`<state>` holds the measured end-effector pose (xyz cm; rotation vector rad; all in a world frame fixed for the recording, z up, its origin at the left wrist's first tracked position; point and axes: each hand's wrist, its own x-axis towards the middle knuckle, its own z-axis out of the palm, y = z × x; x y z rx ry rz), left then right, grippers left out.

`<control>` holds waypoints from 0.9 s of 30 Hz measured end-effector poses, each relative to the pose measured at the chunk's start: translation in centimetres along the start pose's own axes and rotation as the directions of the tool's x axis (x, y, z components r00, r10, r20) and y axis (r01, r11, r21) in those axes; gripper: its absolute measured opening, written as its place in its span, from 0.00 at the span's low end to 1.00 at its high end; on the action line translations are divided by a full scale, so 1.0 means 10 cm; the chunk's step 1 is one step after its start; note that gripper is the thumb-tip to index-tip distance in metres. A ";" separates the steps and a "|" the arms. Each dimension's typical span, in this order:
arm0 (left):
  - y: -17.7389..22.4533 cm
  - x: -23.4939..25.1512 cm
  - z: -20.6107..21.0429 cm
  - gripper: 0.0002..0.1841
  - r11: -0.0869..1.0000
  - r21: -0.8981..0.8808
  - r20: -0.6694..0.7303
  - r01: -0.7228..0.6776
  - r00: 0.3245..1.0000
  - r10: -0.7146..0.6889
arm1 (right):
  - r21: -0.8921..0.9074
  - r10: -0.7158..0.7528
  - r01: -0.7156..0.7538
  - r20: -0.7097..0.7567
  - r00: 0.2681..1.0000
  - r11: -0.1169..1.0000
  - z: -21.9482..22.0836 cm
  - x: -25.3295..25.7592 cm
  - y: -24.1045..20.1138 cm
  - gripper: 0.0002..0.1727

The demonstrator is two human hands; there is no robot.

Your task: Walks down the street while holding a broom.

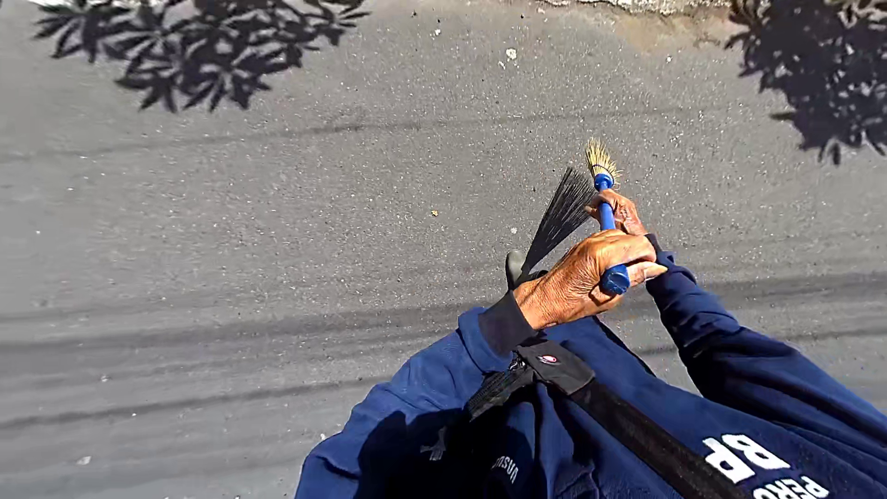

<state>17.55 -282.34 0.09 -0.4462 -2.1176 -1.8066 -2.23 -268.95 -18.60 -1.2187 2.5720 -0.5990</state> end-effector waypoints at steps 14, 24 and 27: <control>0.82 1.00 -1.48 0.10 0.962 0.262 -0.194 0.074 0.981 -0.023 | 0.838 -0.652 0.201 0.221 0.726 0.507 0.18 1.18 -2.43 0.16; 0.18 0.30 -2.63 0.10 0.980 0.197 -0.208 0.019 0.978 0.023 | 0.473 -0.297 0.164 0.222 0.929 0.866 0.78 2.35 -2.29 0.12; 0.26 0.36 -2.81 0.08 0.953 0.235 -0.170 0.192 0.973 -0.154 | 0.697 -0.469 0.053 0.421 0.777 0.715 1.08 2.13 -2.85 0.14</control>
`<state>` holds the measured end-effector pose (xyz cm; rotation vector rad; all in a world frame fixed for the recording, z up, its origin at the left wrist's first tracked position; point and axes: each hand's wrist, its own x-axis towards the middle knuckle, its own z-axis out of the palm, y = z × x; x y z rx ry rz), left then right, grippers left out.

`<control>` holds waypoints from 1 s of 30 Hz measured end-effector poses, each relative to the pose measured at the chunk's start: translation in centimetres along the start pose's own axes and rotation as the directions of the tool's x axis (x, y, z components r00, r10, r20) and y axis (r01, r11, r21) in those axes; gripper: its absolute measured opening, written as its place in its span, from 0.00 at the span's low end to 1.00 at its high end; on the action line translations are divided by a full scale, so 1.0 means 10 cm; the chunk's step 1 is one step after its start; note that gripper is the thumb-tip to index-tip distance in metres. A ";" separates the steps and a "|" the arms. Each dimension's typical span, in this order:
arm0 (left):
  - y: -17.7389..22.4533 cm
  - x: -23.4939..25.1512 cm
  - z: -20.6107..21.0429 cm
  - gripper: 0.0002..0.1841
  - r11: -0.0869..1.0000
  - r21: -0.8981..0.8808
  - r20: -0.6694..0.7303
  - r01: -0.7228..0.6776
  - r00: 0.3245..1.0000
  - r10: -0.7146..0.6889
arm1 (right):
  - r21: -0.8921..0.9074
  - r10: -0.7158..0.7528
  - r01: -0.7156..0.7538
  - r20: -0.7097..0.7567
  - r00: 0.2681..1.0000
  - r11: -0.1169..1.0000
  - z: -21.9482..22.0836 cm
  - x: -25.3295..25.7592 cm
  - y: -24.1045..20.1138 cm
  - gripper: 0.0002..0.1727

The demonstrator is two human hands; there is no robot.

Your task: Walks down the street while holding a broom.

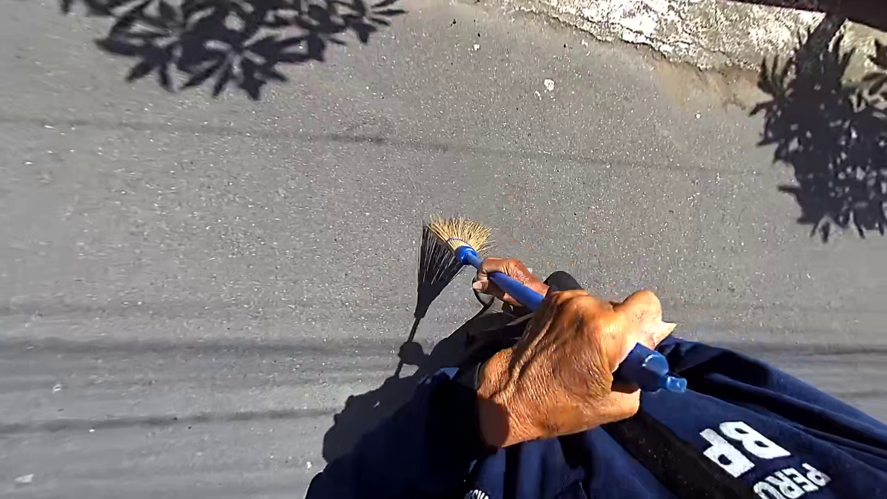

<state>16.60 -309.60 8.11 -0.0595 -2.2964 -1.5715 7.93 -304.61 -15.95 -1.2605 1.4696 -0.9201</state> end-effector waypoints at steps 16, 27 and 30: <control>-0.85 1.69 -0.01 0.09 0.907 -0.309 0.331 -0.286 0.862 0.384 | -0.272 0.097 -0.359 -0.662 0.743 0.893 -2.42 -0.19 0.66 0.17; -1.07 3.36 0.03 0.07 0.997 -0.029 0.535 -0.071 0.841 0.076 | 0.163 0.045 0.015 -0.359 0.932 0.987 -2.93 0.80 0.42 0.17; -1.05 3.68 -0.16 0.06 0.993 -0.025 0.466 -0.119 0.877 0.117 | 0.241 -0.158 0.229 -0.280 0.947 0.943 -3.01 1.23 0.08 0.15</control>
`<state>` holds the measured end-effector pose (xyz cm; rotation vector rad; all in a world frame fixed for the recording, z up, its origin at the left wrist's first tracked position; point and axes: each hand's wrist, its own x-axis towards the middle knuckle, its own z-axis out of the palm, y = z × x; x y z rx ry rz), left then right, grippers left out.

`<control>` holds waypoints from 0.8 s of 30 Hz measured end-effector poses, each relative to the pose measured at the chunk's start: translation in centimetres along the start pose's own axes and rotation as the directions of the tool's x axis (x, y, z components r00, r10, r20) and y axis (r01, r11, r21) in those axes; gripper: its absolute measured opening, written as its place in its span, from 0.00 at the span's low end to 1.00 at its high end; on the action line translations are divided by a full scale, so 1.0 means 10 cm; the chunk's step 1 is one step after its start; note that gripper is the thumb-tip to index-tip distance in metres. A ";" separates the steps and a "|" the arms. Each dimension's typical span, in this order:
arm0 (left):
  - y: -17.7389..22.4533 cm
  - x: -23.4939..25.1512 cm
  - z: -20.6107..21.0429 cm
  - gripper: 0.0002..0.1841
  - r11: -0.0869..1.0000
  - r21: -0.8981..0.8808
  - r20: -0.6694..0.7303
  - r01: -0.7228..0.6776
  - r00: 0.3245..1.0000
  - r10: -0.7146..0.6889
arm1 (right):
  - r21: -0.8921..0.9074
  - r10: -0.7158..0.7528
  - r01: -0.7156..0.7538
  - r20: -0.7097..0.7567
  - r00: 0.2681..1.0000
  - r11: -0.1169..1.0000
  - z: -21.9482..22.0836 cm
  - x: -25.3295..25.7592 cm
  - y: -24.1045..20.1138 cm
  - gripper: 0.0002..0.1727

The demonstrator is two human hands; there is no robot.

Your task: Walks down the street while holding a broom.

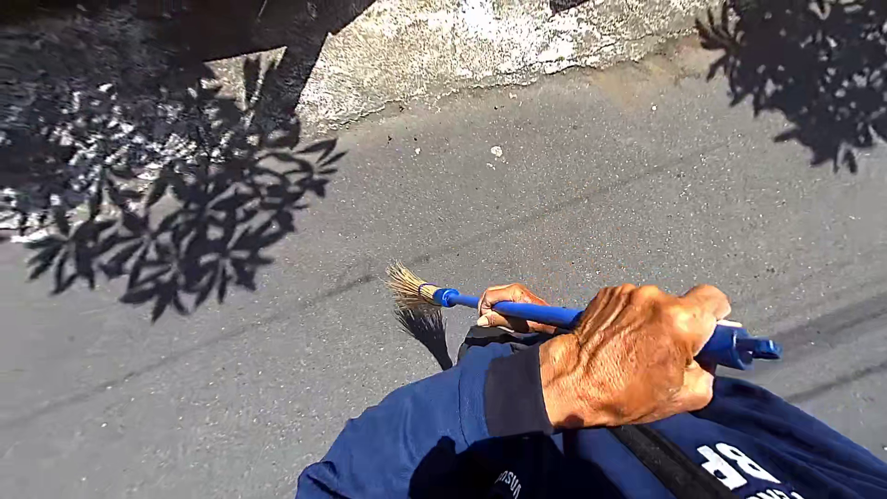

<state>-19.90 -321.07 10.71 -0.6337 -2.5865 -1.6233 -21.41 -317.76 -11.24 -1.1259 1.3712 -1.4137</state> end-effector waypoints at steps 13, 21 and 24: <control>-1.70 -0.07 -1.70 0.11 0.951 -0.113 -0.171 -0.287 0.949 0.266 | -0.637 0.026 -0.309 -0.413 0.910 0.707 -2.00 1.79 0.75 0.12; -1.74 0.14 -2.63 0.08 0.991 -0.094 -0.123 -0.092 0.989 0.080 | -0.234 0.178 -0.166 0.030 0.984 0.958 -0.88 2.89 0.23 0.18; -1.77 0.35 -2.95 0.08 0.978 -0.127 -0.206 -0.167 0.969 0.138 | -0.148 0.068 -0.060 0.051 0.996 0.987 -0.94 3.19 0.09 0.17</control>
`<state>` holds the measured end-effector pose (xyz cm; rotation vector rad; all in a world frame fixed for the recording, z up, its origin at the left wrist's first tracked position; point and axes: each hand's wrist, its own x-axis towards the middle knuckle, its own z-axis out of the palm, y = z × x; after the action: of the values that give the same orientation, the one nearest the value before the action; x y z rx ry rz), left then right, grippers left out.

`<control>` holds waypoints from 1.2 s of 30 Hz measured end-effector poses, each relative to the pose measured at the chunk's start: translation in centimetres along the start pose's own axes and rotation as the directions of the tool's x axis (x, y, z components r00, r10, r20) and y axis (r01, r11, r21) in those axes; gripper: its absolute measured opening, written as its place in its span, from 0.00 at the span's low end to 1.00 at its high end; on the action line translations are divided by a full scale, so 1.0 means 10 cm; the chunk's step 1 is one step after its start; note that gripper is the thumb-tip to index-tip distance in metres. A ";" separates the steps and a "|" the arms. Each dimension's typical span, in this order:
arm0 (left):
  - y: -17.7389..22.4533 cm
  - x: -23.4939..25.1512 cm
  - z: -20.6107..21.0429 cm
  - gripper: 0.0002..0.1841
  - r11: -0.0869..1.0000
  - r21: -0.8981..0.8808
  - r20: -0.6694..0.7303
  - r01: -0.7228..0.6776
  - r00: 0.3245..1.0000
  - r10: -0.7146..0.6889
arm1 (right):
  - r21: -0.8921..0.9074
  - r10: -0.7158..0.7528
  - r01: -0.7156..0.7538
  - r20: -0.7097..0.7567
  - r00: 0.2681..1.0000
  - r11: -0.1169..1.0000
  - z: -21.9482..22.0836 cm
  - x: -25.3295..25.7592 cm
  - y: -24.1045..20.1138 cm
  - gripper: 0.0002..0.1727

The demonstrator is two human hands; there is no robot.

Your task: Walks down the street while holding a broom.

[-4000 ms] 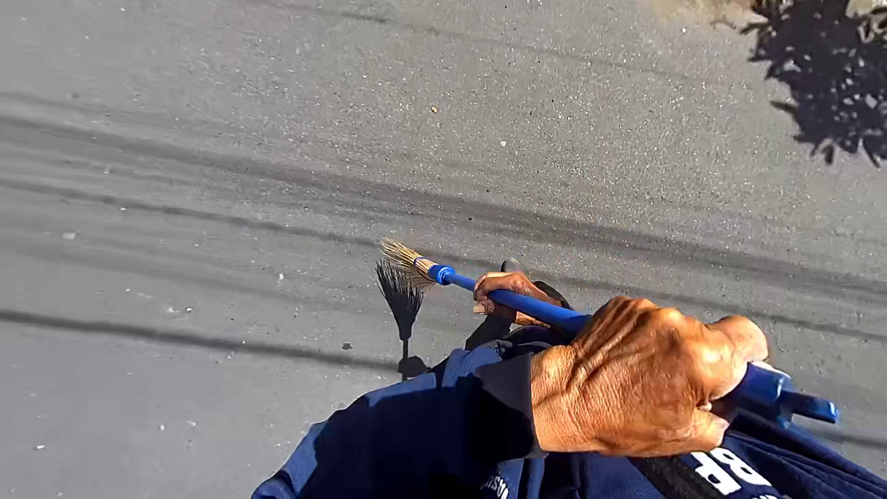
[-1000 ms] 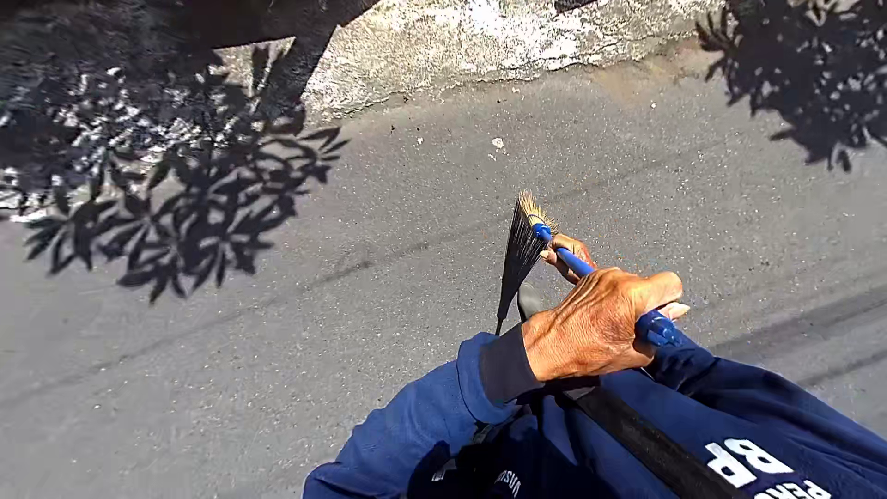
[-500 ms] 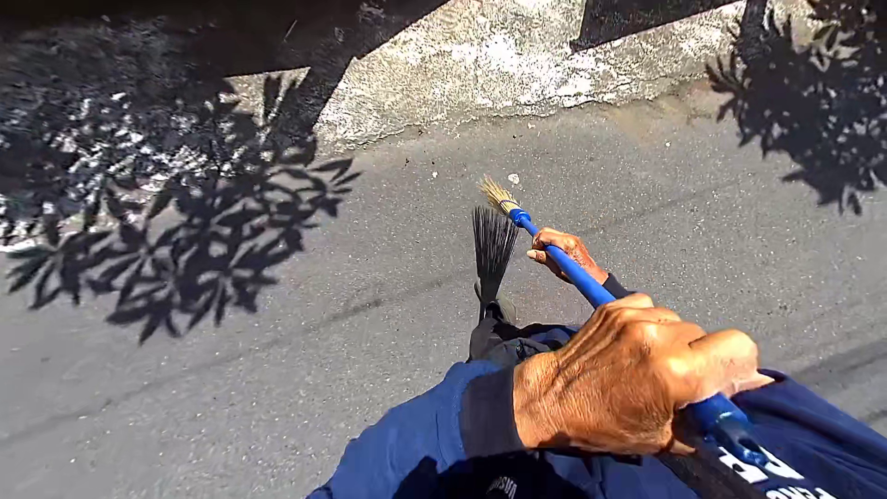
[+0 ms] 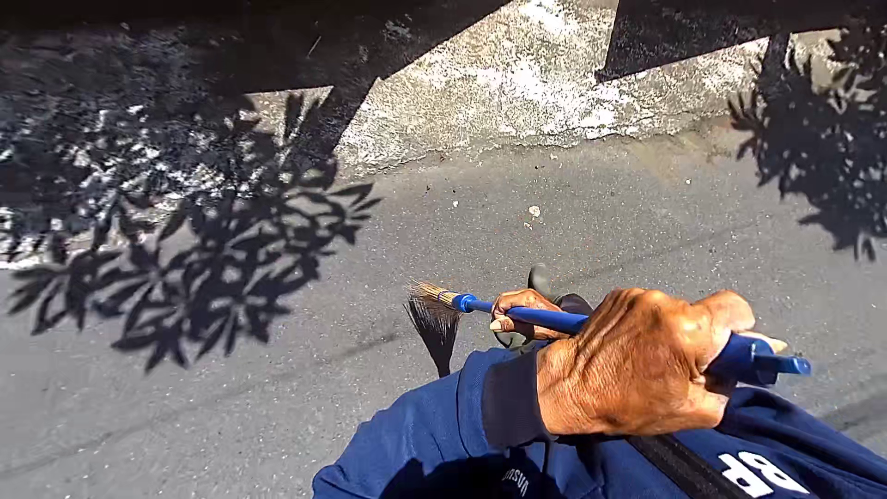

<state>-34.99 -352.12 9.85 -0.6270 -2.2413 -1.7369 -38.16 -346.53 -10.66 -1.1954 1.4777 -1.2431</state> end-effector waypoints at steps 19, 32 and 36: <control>-1.92 2.08 -0.79 0.09 0.985 0.079 0.091 0.152 0.983 -0.159 | -0.268 0.173 -0.215 -0.172 0.970 0.939 -3.34 1.11 1.38 0.16; -1.15 1.38 -1.97 0.11 0.977 0.209 -0.299 0.042 0.954 0.023 | -0.238 -0.150 0.187 0.167 0.974 0.953 -2.32 2.58 0.57 0.15; -1.73 0.71 -2.37 0.09 0.985 0.172 -0.393 0.032 0.919 0.039 | -0.512 0.011 0.026 0.069 0.998 0.858 -2.59 3.25 1.07 0.17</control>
<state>-51.09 -377.06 4.37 -0.2147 -2.0694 -1.4807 -70.95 -373.16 -18.04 -1.5717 1.8177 -0.8145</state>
